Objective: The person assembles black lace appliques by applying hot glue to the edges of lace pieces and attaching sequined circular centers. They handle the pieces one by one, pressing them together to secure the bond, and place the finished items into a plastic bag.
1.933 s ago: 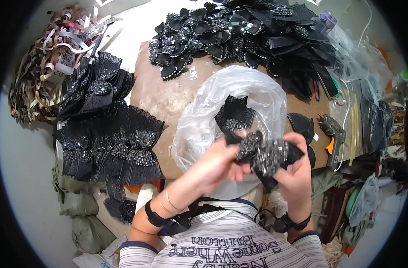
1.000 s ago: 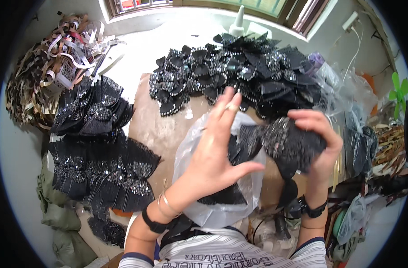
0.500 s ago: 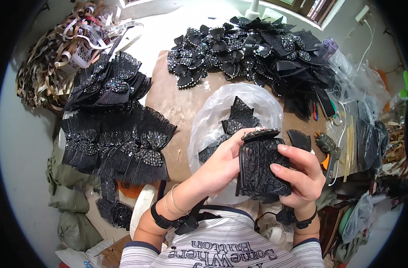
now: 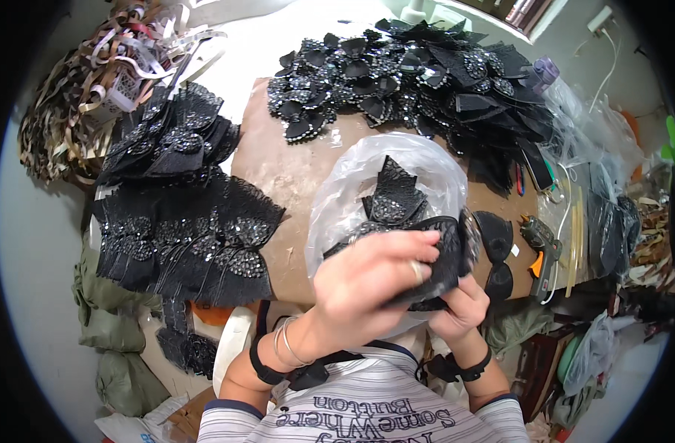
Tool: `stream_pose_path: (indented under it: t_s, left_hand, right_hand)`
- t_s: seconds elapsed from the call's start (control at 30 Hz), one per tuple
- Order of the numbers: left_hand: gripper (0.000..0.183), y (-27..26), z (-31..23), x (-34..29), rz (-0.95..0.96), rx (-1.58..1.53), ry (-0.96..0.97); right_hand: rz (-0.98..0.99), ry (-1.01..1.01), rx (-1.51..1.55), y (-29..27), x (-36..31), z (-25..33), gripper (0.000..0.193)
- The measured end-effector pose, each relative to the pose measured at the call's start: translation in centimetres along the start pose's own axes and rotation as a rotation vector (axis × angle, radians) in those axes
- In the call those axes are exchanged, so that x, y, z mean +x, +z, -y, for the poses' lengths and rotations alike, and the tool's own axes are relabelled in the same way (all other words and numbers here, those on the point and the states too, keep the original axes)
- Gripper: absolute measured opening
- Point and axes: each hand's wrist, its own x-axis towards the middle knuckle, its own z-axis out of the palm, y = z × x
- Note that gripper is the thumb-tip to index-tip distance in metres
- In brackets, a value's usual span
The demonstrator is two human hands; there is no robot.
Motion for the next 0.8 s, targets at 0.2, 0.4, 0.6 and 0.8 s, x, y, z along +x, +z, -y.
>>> stream_pose_path:
  t_s: [0.2, 0.4, 0.6, 0.8]
  left_hand:
    - [0.018, 0.4, -0.8, 0.8, 0.138, 0.296, 0.256]
    - [0.032, -1.8, 4.0, 1.4, 0.227, 0.631, -0.073]
    - [0.035, -2.0, 7.5, -2.3, 0.355, 0.524, -0.499]
    - [0.061, -1.4, 8.7, -2.7, 0.468, 0.912, -0.539]
  right_hand:
    - [-0.155, 0.54, 0.687, 2.3, -3.6, -2.1, 0.035]
    - [-0.002, 0.038, -0.179, 1.3, -0.2, -1.9, 0.034]
    - [0.831, 0.096, -0.055, -3.0, 5.6, 1.2, 0.031]
    - [0.048, -0.02, -0.395, -7.6, 23.0, -12.6, 0.038]
